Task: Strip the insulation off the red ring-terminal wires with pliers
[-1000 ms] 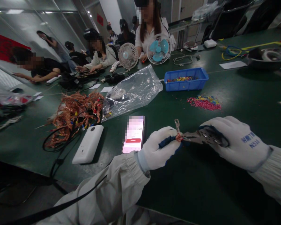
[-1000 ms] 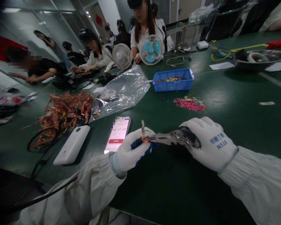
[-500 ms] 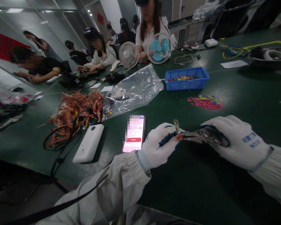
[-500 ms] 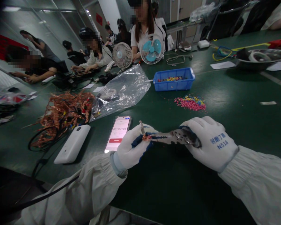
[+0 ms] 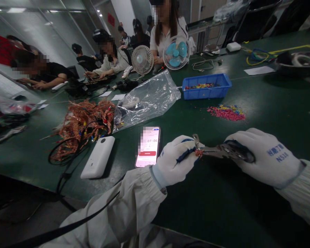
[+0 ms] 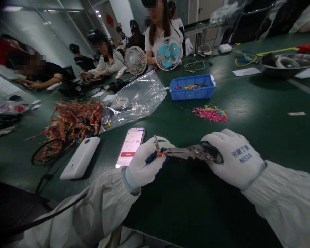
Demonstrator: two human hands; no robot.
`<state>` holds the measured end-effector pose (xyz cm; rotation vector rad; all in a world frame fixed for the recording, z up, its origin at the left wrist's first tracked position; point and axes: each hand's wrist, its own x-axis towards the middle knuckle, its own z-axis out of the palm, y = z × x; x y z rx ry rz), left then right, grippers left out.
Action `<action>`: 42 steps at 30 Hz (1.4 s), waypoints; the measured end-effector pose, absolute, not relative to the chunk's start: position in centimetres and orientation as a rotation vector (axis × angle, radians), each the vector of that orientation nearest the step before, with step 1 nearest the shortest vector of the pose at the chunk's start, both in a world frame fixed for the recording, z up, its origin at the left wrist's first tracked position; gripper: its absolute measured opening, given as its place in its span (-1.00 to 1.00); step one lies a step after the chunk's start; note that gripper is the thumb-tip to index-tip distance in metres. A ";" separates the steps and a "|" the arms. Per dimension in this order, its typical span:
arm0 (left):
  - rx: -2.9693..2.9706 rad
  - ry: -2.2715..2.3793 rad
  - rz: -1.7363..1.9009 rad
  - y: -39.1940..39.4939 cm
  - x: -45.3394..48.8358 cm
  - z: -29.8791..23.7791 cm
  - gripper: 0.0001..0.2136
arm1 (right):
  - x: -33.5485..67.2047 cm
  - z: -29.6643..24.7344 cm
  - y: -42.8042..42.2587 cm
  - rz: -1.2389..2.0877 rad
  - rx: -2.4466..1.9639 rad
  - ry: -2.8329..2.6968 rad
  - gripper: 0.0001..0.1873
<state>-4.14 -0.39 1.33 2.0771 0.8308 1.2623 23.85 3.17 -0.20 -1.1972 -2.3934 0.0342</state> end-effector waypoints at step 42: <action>2.962 0.669 1.041 -1.7 -4.2 3.7 -0.67 | 26.3 5.1 4.0 1.043 -1.435 -2.952 -0.63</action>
